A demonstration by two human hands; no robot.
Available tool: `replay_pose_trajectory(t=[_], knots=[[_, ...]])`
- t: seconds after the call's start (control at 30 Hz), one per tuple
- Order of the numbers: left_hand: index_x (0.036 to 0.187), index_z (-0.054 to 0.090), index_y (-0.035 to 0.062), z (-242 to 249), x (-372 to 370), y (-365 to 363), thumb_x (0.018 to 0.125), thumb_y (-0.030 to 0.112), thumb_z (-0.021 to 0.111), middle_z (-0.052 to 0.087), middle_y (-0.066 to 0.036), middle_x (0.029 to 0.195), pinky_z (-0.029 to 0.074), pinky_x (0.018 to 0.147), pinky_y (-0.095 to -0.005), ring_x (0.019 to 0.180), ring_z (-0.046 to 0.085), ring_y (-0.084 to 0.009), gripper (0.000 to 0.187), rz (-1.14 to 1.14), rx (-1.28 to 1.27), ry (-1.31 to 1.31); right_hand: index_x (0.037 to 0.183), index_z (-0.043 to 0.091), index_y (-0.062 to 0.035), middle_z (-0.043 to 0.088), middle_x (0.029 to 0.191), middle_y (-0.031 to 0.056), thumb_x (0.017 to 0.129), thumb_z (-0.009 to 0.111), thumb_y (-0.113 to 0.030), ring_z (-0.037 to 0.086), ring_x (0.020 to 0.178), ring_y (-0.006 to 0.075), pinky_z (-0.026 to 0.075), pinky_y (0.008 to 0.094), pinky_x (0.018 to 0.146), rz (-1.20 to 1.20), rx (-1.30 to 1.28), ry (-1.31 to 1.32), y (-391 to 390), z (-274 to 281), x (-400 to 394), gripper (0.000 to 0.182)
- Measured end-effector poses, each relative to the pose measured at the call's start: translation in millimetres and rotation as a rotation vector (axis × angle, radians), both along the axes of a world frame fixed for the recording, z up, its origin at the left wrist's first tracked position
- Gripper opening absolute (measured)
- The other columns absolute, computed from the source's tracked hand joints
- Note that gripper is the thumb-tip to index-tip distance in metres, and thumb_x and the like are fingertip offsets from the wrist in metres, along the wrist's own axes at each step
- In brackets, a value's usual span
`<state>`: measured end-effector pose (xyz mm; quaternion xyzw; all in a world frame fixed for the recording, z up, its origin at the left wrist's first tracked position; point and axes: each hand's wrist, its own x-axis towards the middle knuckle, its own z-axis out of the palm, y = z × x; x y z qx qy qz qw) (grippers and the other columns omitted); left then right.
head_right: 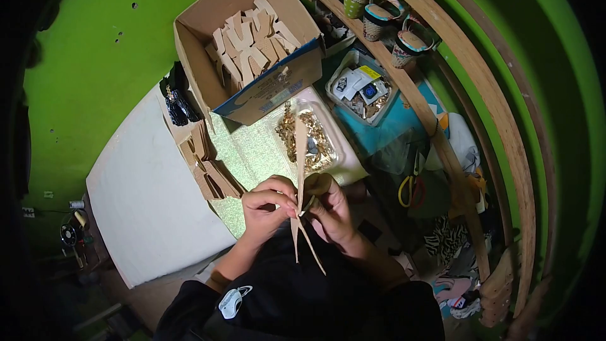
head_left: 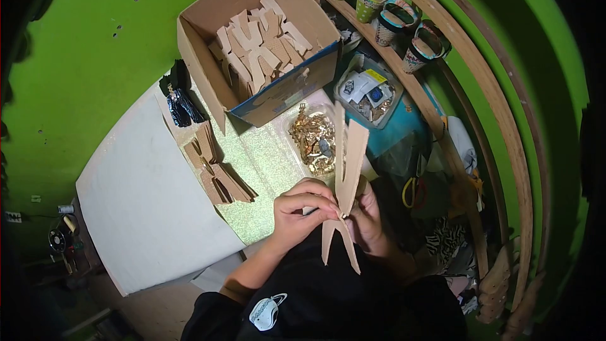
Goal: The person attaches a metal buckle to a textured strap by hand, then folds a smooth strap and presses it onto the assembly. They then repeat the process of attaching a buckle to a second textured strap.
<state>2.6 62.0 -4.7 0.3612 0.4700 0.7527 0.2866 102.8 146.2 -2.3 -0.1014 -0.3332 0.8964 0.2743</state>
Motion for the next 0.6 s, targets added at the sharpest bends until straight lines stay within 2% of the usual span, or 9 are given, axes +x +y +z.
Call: replay_pose_trajectory(t=[0.37, 0.47, 0.6], knots=[[0.07, 0.065, 0.0044, 5.3, 2.0, -2.5, 0.062, 0.003, 0.071, 0.059, -0.005, 0.075, 0.041, 0.069, -0.0287, 0.074, 0.054, -0.0174, 0.011, -0.016, -0.001, 0.016, 0.086, 0.043, -0.0061, 0.044, 0.087, 0.0056, 0.08, 0.057, -0.008, 0.045, 0.078, 0.0099, 0.038, 0.0198, 0.067, 0.005, 0.095, 0.104, -2.3, -5.2, -0.7, 0.016], [0.069, 0.064, 0.0042, 5.7, 1.0, -4.3, 0.061, 0.003, 0.072, 0.059, -0.004, 0.075, 0.041, 0.069, -0.0287, 0.075, 0.054, -0.0175, 0.011, -0.054, -0.019, -0.049, 0.086, 0.043, -0.0062, 0.044, 0.088, 0.0058, 0.08, 0.057, -0.008, 0.045, 0.078, 0.0101, 0.038, 0.0202, 0.067, 0.026, 0.101, 0.111, -2.6, -2.8, -0.4, 0.016], [0.07, 0.062, 0.0028, 2.0, 1.0, -3.7, 0.062, 0.003, 0.072, 0.059, -0.005, 0.078, 0.04, 0.071, -0.0283, 0.077, 0.054, -0.0171, 0.013, -0.064, -0.025, -0.05, 0.088, 0.043, -0.0059, 0.044, 0.088, 0.0063, 0.08, 0.056, -0.008, 0.046, 0.08, 0.0107, 0.039, 0.0208, 0.069, -0.035, 0.211, 0.108, -2.3, -2.4, -2.0, 0.015]])
